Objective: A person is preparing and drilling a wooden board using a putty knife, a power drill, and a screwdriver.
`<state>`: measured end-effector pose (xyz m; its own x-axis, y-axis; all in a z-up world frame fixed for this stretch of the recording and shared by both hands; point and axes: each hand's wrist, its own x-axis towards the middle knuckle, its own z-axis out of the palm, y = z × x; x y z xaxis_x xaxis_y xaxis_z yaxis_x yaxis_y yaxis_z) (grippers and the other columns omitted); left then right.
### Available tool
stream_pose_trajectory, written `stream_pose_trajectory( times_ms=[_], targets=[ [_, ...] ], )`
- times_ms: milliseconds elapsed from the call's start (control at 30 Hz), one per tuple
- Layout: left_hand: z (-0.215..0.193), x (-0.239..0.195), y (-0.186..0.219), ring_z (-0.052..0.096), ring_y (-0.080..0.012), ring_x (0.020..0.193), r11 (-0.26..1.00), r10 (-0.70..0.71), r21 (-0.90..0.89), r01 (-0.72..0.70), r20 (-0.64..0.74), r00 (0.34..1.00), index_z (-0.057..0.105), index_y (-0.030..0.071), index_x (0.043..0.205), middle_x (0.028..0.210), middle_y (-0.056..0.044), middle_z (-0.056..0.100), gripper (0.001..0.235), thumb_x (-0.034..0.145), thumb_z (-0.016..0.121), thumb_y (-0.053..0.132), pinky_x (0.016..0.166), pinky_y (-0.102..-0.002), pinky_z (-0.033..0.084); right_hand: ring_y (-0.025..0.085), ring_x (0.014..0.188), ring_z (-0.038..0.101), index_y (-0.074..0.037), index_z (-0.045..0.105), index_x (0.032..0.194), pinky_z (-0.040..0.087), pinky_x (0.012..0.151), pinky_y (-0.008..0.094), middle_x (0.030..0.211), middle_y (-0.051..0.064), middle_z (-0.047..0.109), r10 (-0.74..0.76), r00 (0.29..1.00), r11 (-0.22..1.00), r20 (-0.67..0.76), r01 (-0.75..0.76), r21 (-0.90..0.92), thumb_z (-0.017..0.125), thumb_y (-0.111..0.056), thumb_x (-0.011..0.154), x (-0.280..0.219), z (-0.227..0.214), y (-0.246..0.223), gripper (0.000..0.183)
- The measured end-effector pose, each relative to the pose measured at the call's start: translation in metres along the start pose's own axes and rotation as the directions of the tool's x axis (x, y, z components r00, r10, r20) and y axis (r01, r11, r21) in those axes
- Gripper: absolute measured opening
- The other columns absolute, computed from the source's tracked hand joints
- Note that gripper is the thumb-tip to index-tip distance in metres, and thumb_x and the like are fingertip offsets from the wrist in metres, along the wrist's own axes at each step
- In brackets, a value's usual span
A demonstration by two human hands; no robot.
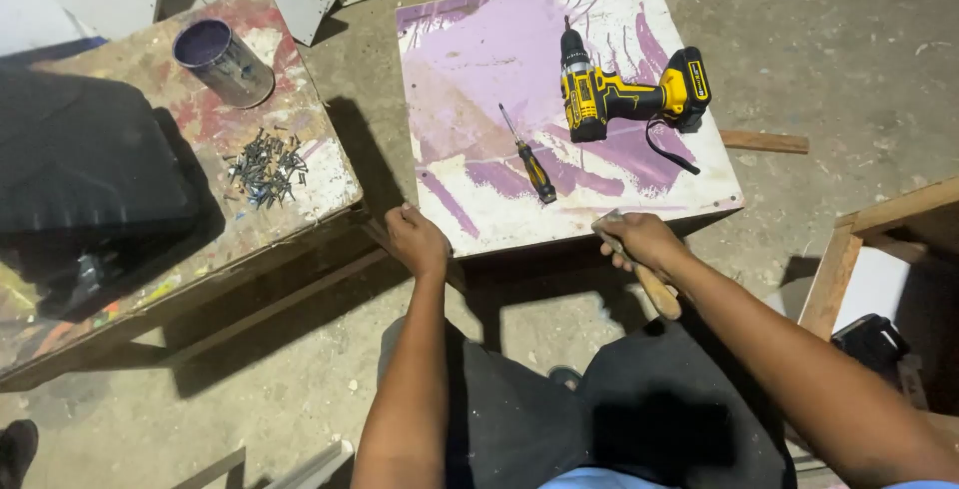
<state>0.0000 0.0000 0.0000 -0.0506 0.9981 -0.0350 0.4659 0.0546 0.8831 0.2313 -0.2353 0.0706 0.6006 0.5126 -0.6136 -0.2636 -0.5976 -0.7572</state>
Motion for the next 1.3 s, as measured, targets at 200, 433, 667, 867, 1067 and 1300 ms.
stream_pose_trajectory(
  times_ms=[200,433,667,867,1067,1300],
  targets=[
    [-0.005,-0.004,0.007,0.063,-0.0391,0.096,0.999,-0.009,-0.032,0.009,-0.001,1.000,0.053,0.002,0.112,0.096,-0.020,0.059,0.029,0.110,0.038,0.028,0.088,-0.047,0.046,0.024,0.047,0.065,0.016,0.062,0.112,0.051,0.034,0.031,0.079,0.029,0.071,-0.027,0.999,0.996,0.033,0.029,-0.082,0.064,-0.015,0.097,0.006,0.012,0.004,0.035],
    [-0.003,-0.004,0.008,0.063,-0.0404,0.098,1.000,-0.011,0.017,0.011,0.009,1.000,0.053,0.004,0.112,0.097,-0.020,0.060,0.028,0.109,0.039,0.027,0.089,-0.049,0.047,0.023,0.043,0.069,0.008,0.069,0.107,0.055,0.034,0.032,0.070,0.018,0.076,-0.081,0.978,0.800,0.191,0.178,-0.573,0.063,-0.019,0.095,0.022,0.013,-0.031,0.030],
    [-0.003,-0.001,0.011,0.063,-0.0423,0.103,1.000,-0.001,-0.004,0.001,0.009,1.000,0.054,0.002,0.115,0.101,-0.023,0.061,0.031,0.111,0.039,0.029,0.091,-0.051,0.047,0.030,0.083,0.077,-0.007,0.077,0.109,0.063,0.072,0.039,0.090,0.014,0.078,-0.160,0.843,-0.155,0.514,0.493,-0.856,0.058,-0.015,0.095,0.021,0.034,-0.074,0.025],
    [-0.008,-0.006,0.012,0.063,-0.0421,0.101,1.000,0.006,0.018,-0.006,0.003,1.000,0.054,0.003,0.112,0.099,-0.021,0.061,0.030,0.110,0.038,0.028,0.092,-0.051,0.046,0.032,0.075,0.073,0.006,0.072,0.103,0.058,0.065,0.042,0.083,0.024,0.075,0.009,0.980,0.610,0.197,0.151,-0.778,0.061,-0.026,0.095,0.049,0.019,-0.036,0.034],
    [-0.006,-0.007,0.006,0.064,-0.0410,0.102,1.000,0.006,0.031,-0.006,-0.002,1.000,0.054,0.004,0.112,0.101,-0.020,0.062,0.028,0.110,0.039,0.029,0.093,-0.050,0.046,0.009,0.049,0.056,0.003,0.061,0.101,0.046,0.043,0.020,0.070,0.006,0.058,0.213,0.969,0.977,0.125,-0.213,-0.015,0.054,-0.023,0.105,-0.008,0.020,-0.033,0.027],
    [0.002,0.004,0.009,0.065,-0.0363,0.104,0.999,-0.030,-0.013,0.030,-0.010,0.999,0.054,0.006,0.111,0.100,-0.016,0.062,0.025,0.110,0.041,0.028,0.093,-0.045,0.047,0.013,0.066,0.069,-0.005,0.060,0.126,0.063,0.062,0.026,0.088,0.005,0.060,-0.243,0.969,0.846,-0.030,0.228,0.482,0.066,-0.040,0.105,-0.016,-0.015,-0.066,0.042]
  ],
)
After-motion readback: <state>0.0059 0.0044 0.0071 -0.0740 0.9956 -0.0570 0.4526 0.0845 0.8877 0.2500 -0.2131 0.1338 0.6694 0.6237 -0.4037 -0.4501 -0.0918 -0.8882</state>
